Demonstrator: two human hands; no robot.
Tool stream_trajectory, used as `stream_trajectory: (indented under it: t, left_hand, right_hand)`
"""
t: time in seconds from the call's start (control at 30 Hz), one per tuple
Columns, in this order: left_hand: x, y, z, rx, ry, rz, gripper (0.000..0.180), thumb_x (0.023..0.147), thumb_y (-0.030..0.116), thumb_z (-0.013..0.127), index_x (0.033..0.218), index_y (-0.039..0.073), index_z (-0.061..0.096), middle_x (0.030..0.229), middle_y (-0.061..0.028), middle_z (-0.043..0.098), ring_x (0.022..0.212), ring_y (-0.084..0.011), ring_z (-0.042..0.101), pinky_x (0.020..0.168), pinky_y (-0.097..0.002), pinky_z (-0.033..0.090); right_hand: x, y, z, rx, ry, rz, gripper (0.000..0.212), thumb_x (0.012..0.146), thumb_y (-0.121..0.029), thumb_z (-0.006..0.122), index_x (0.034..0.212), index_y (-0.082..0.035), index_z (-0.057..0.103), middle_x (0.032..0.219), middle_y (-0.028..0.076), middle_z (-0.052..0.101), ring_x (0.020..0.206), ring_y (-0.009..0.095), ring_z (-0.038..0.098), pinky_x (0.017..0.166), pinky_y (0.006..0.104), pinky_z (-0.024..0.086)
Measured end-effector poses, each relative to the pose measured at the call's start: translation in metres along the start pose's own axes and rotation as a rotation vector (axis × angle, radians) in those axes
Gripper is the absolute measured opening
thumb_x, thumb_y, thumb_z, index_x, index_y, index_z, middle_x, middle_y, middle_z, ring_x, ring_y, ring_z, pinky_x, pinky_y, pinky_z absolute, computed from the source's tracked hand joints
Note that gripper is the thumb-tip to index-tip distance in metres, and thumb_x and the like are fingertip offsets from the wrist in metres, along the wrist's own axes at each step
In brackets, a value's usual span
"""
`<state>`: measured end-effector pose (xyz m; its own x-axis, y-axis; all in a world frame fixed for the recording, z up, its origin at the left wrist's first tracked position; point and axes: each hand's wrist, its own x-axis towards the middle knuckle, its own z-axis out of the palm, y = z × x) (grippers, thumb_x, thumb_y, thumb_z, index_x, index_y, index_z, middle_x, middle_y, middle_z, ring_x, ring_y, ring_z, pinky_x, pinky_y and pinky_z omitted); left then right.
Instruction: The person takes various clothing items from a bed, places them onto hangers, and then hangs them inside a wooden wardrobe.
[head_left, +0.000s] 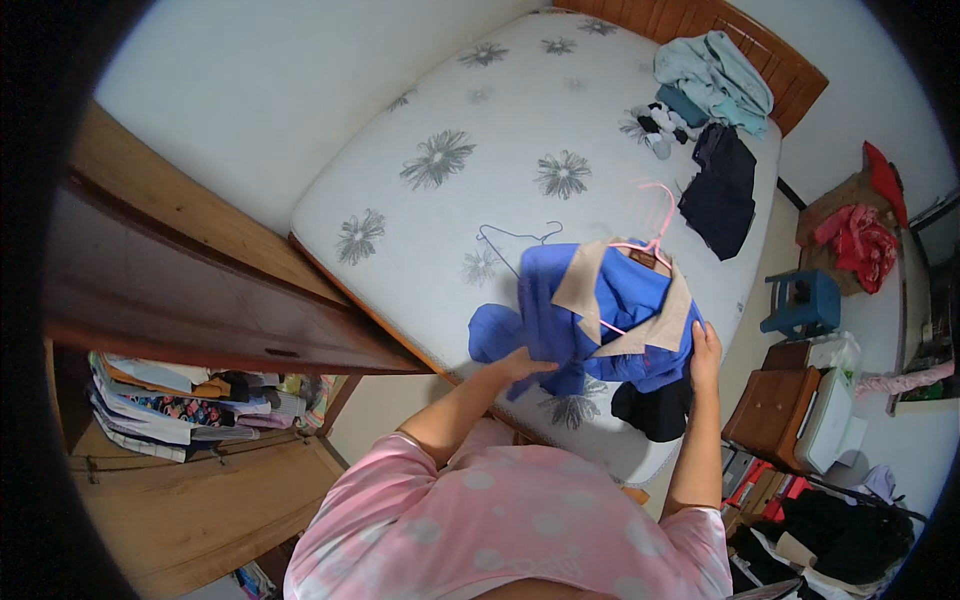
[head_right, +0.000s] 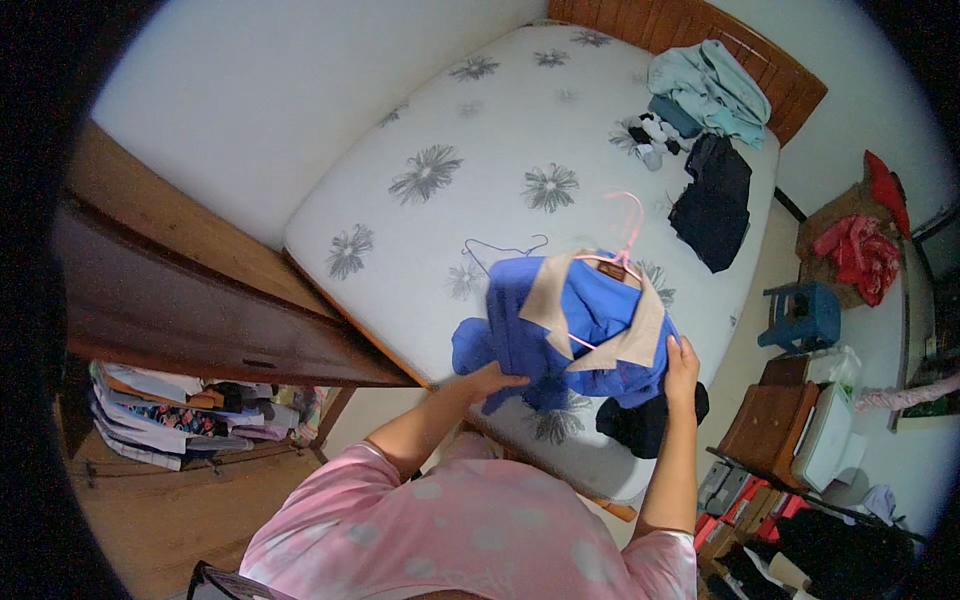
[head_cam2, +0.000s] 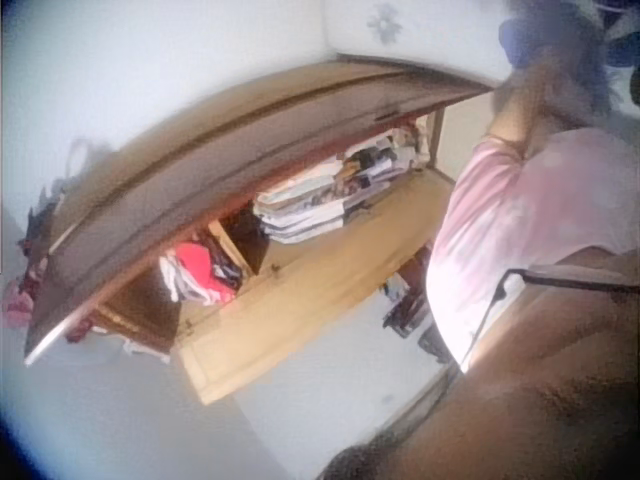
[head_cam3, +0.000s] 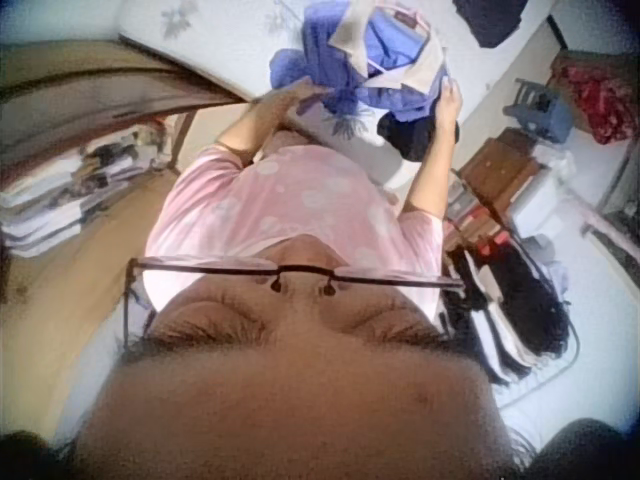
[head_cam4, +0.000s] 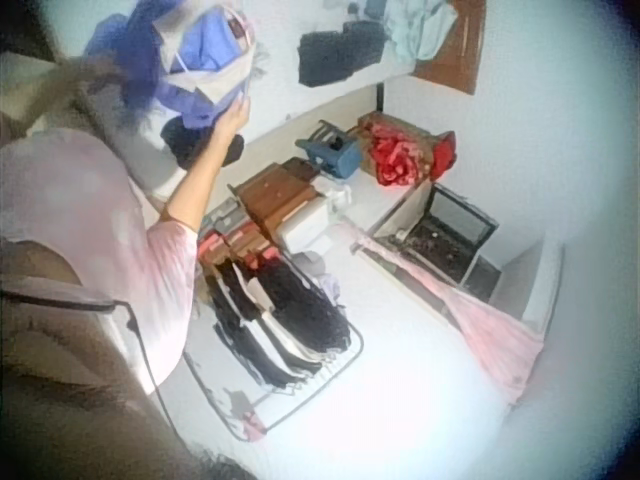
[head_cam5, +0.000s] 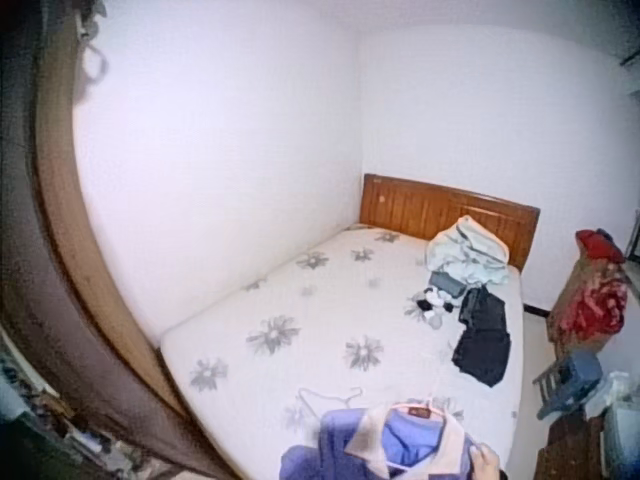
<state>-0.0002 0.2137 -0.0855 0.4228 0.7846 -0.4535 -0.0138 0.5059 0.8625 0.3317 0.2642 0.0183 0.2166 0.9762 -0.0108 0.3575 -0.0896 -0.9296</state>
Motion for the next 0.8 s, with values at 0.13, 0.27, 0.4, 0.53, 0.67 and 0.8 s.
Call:
stream_trajectory:
  t: [0.13,0.27,0.4,0.53,0.67,0.8]
  left_hand:
    - [0.02,-0.023,0.007,-0.238,-0.039,-0.33,0.043,0.078,0.02,0.063,0.116,0.002,0.053,0.11,-0.0081,0.058,0.096,-0.0198,0.055,0.085,-0.0313,0.042]
    - [0.057,-0.057,-0.006,-0.439,0.059,-0.547,0.041,0.081,0.019,0.058,0.118,0.002,0.051,0.113,-0.0116,0.055,0.097,-0.0222,0.055,0.085,-0.0324,0.043]
    - [0.085,-0.106,-0.025,-0.052,0.248,-0.574,0.046,0.081,0.019,0.057,0.122,0.001,0.045,0.111,-0.0131,0.056,0.096,-0.024,0.056,0.085,-0.0331,0.043]
    - [0.102,-0.132,-0.05,0.068,0.192,-0.413,0.051,0.081,0.016,0.057,0.126,0.001,0.039,0.113,-0.015,0.055,0.098,-0.0247,0.054,0.086,-0.0333,0.043]
    - [0.107,-0.06,-0.056,0.3,0.025,-0.488,0.05,0.082,0.011,0.056,0.127,-0.001,0.037,0.116,-0.0161,0.052,0.104,-0.0231,0.051,0.09,-0.0328,0.04]
    - [0.115,-0.15,-0.092,0.098,0.022,-0.358,0.047,0.083,0.009,0.054,0.126,-0.001,0.038,0.117,-0.0149,0.052,0.107,-0.0218,0.049,0.092,-0.032,0.038]
  right_hand:
    - [0.008,0.092,-0.019,0.066,0.034,0.229,0.026,0.09,-0.024,0.048,0.078,0.0,0.052,0.069,-0.001,0.048,0.065,0.009,0.041,0.061,0.0241,0.038]
    - [0.0,0.18,-0.019,0.195,0.031,0.463,0.029,0.09,-0.024,0.049,0.092,0.003,0.057,0.083,0.006,0.06,0.071,0.013,0.053,0.068,0.0265,0.044]
    - [0.001,0.211,0.015,-0.081,0.005,0.521,0.033,0.09,-0.025,0.049,0.1,0.005,0.058,0.088,0.008,0.062,0.076,0.016,0.056,0.072,0.028,0.045]
    - [0.026,0.206,0.054,-0.362,0.104,0.33,0.037,0.088,-0.03,0.047,0.083,0.006,0.054,0.075,0.025,0.055,0.071,0.034,0.054,0.068,0.039,0.041]
    - [0.051,0.248,0.064,-0.6,0.105,0.516,0.035,0.085,-0.033,0.053,0.091,0.001,0.056,0.087,0.023,0.057,0.084,0.036,0.055,0.074,0.0424,0.041]
    - [0.065,0.239,0.103,-0.834,0.263,0.603,0.037,0.077,-0.031,0.064,0.103,-0.007,0.054,0.11,0.015,0.051,0.1,0.035,0.049,0.081,0.0421,0.042]
